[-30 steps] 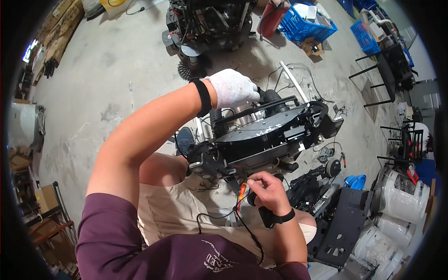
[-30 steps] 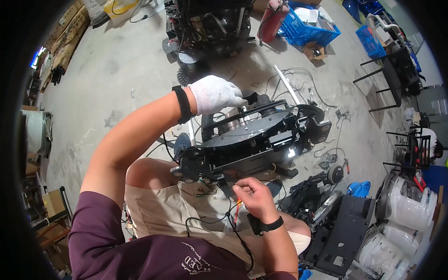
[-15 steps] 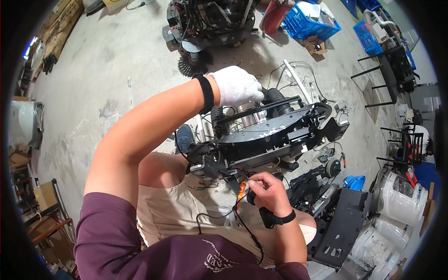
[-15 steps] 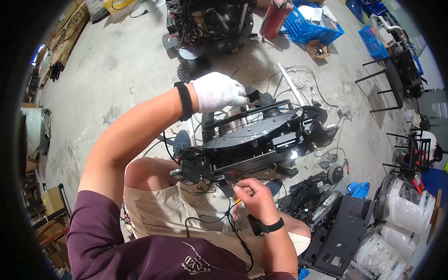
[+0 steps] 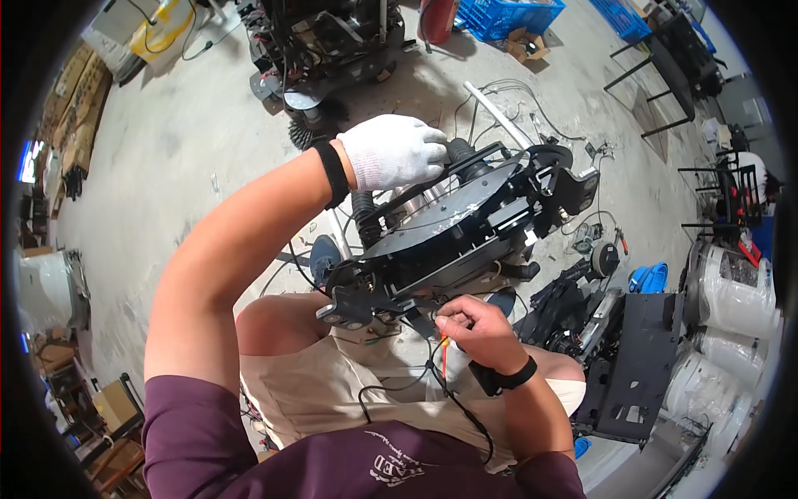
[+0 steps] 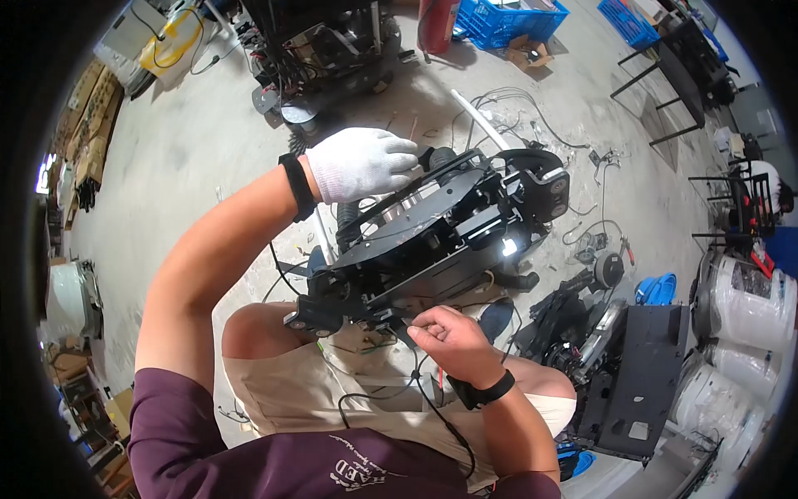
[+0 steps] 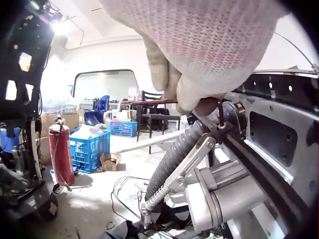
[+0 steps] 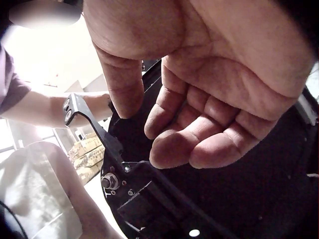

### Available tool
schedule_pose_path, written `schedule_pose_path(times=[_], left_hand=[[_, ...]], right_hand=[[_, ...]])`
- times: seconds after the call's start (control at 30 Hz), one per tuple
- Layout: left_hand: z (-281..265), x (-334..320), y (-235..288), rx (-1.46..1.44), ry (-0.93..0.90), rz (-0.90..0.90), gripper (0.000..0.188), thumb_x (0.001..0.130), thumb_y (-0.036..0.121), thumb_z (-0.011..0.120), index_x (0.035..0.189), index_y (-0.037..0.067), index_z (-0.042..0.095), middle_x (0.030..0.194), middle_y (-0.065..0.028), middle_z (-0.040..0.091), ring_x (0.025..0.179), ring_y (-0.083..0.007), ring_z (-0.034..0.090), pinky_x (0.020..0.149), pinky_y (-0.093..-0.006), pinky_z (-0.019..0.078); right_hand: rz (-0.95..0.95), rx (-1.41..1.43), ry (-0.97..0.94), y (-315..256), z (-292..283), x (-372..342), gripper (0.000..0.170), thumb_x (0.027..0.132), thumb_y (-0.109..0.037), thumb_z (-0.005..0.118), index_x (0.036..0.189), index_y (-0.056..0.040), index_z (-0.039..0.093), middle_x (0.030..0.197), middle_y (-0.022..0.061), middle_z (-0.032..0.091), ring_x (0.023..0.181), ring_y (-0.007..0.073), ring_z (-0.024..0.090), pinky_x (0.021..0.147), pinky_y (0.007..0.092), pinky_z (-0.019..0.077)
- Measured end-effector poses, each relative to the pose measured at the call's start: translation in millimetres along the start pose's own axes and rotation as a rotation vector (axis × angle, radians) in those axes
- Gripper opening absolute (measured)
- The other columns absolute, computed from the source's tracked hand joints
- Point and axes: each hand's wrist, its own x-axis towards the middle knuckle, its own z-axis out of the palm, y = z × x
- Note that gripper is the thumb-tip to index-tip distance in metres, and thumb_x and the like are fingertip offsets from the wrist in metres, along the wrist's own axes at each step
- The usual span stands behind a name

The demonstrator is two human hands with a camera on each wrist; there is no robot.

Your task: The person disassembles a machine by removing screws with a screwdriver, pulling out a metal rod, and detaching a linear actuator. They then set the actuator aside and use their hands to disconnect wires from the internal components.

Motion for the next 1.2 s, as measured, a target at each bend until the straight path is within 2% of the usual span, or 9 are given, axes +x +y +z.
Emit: schedule_pose_path(times=[0.1, 0.17, 0.2, 0.47, 0.57, 0.73, 0.8, 1.2], left_hand=[[3.0, 4.7, 0.9, -0.044, 0.018, -0.023, 0.029, 0.086, 0.015, 0.061, 0.113, 0.011, 0.07, 0.125, -0.008, 0.066, 0.123, -0.0248, 0.061, 0.095, -0.0366, 0.0553], [7.0, 2.9, 1.8, -0.094, 0.042, -0.053, 0.028, 0.086, 0.015, 0.062, 0.112, 0.011, 0.071, 0.125, -0.0076, 0.067, 0.124, -0.0246, 0.061, 0.095, -0.0361, 0.0556], [8.9, 0.5, 1.9, -0.099, 0.065, -0.087, 0.028, 0.086, 0.015, 0.062, 0.111, 0.01, 0.071, 0.124, -0.0073, 0.067, 0.123, -0.0248, 0.062, 0.094, -0.0358, 0.0559], [11.9, -25.7, -1.0, -0.034, 0.066, -0.134, 0.027, 0.085, 0.014, 0.063, 0.11, 0.01, 0.071, 0.121, -0.0064, 0.068, 0.118, -0.0246, 0.064, 0.094, -0.0351, 0.0567], [12.6, -23.0, 2.5, -0.047, 0.04, -0.115, 0.026, 0.085, 0.014, 0.063, 0.11, 0.01, 0.071, 0.122, -0.0064, 0.068, 0.119, -0.0245, 0.064, 0.094, -0.0348, 0.0567], [9.2, -22.4, -0.5, -0.043, 0.107, -0.13, 0.026, 0.085, 0.012, 0.063, 0.109, 0.01, 0.071, 0.121, -0.0064, 0.069, 0.118, -0.0249, 0.065, 0.093, -0.0347, 0.0571], [-1.4, -22.2, -2.2, -0.103, 0.088, -0.196, 0.025, 0.084, 0.011, 0.063, 0.108, 0.009, 0.071, 0.12, -0.0066, 0.069, 0.118, -0.0255, 0.065, 0.092, -0.0351, 0.0575], [1.4, -17.0, 1.1, -0.12, 0.095, -0.162, 0.027, 0.084, 0.01, 0.063, 0.11, 0.01, 0.071, 0.12, -0.0075, 0.07, 0.118, -0.0259, 0.065, 0.091, -0.0352, 0.0581]], right_hand=[[0.066, 0.059, -0.015, -0.4, -2.4, -1.0, 0.016, 0.093, -0.015, 0.074, 0.098, -0.0008, 0.071, 0.084, 0.001, 0.067, 0.074, 0.0051, 0.059, 0.068, 0.022, 0.0483], [-0.027, 0.031, 0.006, 3.7, -3.2, -2.5, 0.022, 0.095, -0.023, 0.074, 0.102, -0.002, 0.071, 0.08, 0.0022, 0.065, 0.067, 0.0062, 0.059, 0.058, 0.0248, 0.0497], [-0.028, 0.034, 0.003, 3.0, -4.3, -3.6, 0.022, 0.095, -0.023, 0.074, 0.102, -0.002, 0.071, 0.08, 0.0022, 0.065, 0.067, 0.0062, 0.059, 0.058, 0.0248, 0.0497], [-0.06, -0.025, -0.001, 1.5, -7.3, -9.7, 0.021, 0.094, -0.021, 0.074, 0.103, -0.0023, 0.072, 0.095, 0.0055, 0.067, 0.079, 0.0122, 0.064, 0.071, 0.0271, 0.053], [-0.065, -0.004, -0.013, -0.1, -8.8, -9.5, 0.022, 0.094, -0.021, 0.074, 0.104, -0.0021, 0.072, 0.094, 0.0061, 0.067, 0.08, 0.0127, 0.065, 0.072, 0.0277, 0.0531], [-0.057, 0.003, -0.021, 4.3, -7.7, -8.4, 0.023, 0.094, -0.022, 0.074, 0.104, -0.002, 0.071, 0.097, 0.007, 0.068, 0.08, 0.0137, 0.065, 0.073, 0.0282, 0.0533], [-0.088, -0.01, -0.016, 5.7, -7.3, -7.5, 0.023, 0.094, -0.023, 0.074, 0.104, -0.002, 0.071, 0.097, 0.0073, 0.068, 0.08, 0.014, 0.065, 0.073, 0.0283, 0.0534], [-0.103, -0.015, -0.027, 6.0, -6.6, -6.6, 0.021, 0.095, -0.021, 0.074, 0.103, -0.0025, 0.071, 0.095, 0.0068, 0.067, 0.08, 0.0136, 0.066, 0.071, 0.0277, 0.0533]])
